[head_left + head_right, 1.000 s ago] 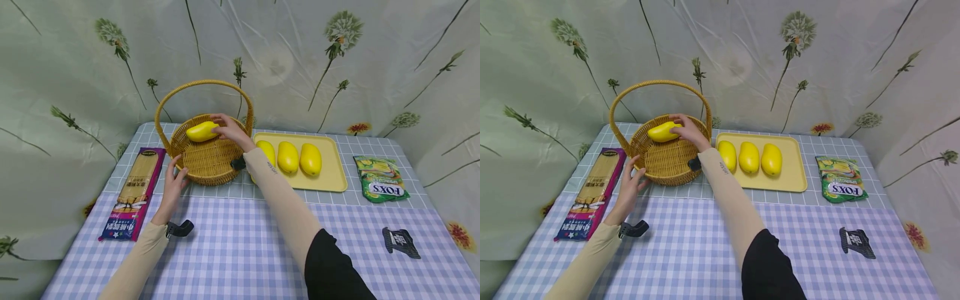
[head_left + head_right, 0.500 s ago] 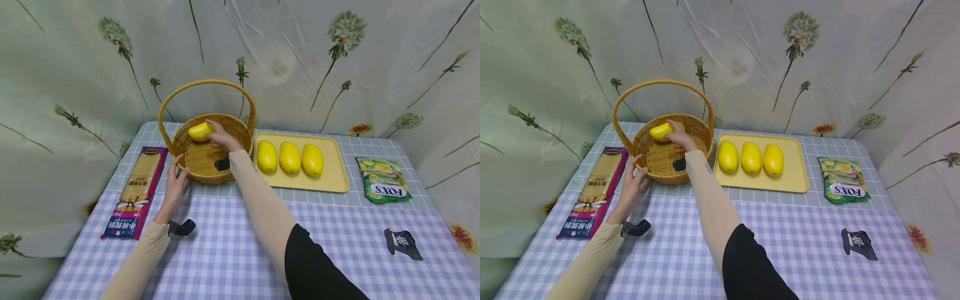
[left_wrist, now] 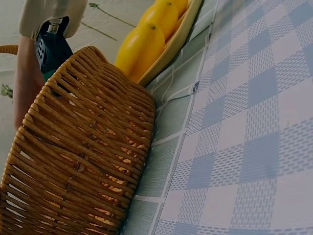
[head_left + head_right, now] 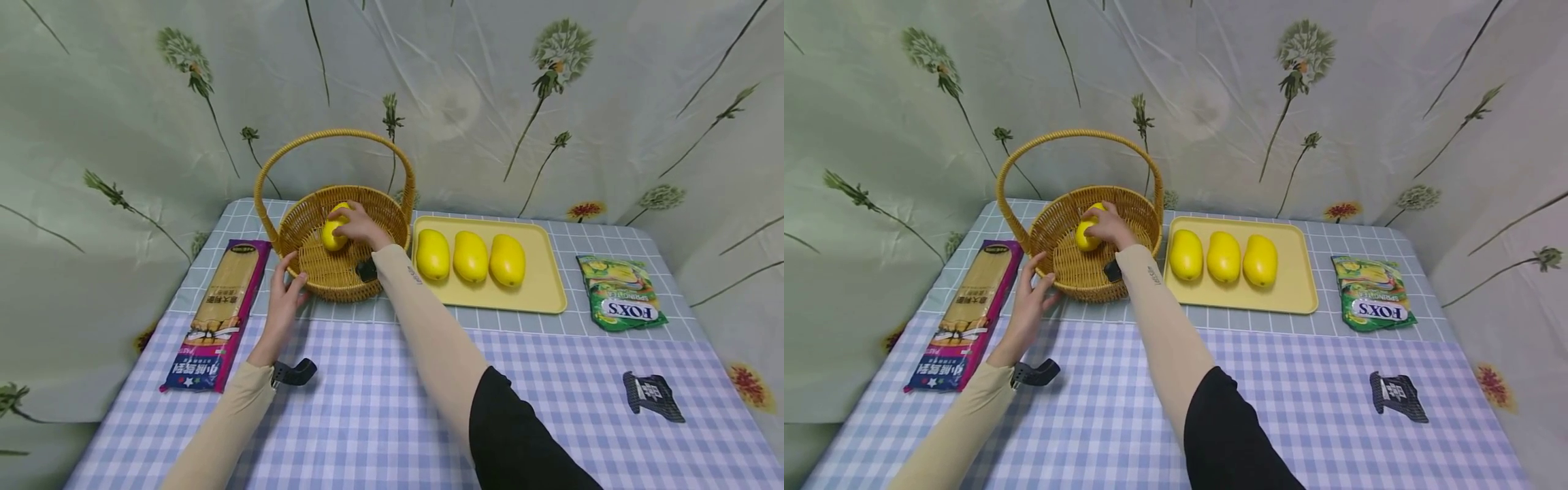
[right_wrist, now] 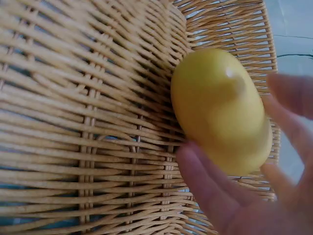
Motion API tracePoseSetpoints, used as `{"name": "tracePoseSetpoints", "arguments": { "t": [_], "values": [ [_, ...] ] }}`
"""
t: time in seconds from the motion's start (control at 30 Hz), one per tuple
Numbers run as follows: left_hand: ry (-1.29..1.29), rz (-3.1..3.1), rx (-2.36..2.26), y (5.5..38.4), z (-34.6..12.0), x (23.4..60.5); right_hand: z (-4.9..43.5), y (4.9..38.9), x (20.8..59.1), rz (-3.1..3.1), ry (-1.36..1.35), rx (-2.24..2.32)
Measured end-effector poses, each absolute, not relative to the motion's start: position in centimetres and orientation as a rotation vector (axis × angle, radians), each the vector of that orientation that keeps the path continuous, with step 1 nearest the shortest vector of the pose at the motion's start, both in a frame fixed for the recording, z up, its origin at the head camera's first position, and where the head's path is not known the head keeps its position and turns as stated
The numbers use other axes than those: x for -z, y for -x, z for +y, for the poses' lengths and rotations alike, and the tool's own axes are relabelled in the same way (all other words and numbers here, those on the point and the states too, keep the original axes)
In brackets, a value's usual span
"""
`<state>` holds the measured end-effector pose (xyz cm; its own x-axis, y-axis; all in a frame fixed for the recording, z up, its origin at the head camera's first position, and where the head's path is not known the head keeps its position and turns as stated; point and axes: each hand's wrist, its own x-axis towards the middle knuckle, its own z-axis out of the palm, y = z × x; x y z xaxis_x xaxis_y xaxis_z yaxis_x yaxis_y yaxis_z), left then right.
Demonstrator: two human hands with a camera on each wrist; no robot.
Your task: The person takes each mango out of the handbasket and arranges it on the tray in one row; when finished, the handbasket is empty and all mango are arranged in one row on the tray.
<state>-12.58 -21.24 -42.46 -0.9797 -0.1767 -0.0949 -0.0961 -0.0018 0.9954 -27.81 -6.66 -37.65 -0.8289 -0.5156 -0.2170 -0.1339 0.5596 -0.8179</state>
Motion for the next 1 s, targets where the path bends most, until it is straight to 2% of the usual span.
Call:
{"name": "tracePoseSetpoints", "arguments": {
  "t": [0.13,0.47,1.0],
  "values": [
    [-0.292,-2.195,2.150,12.1,-20.9,41.3,-6.6,27.7,37.5,2.307,0.596,1.108],
    [-0.279,-2.188,2.141,12.2,-20.7,41.2,-5.8,27.5,36.9,2.380,0.655,1.121],
    [-0.321,-2.196,2.138,12.1,-20.6,41.2,0.0,27.4,34.8,1.949,0.860,1.381]
  ]
}}
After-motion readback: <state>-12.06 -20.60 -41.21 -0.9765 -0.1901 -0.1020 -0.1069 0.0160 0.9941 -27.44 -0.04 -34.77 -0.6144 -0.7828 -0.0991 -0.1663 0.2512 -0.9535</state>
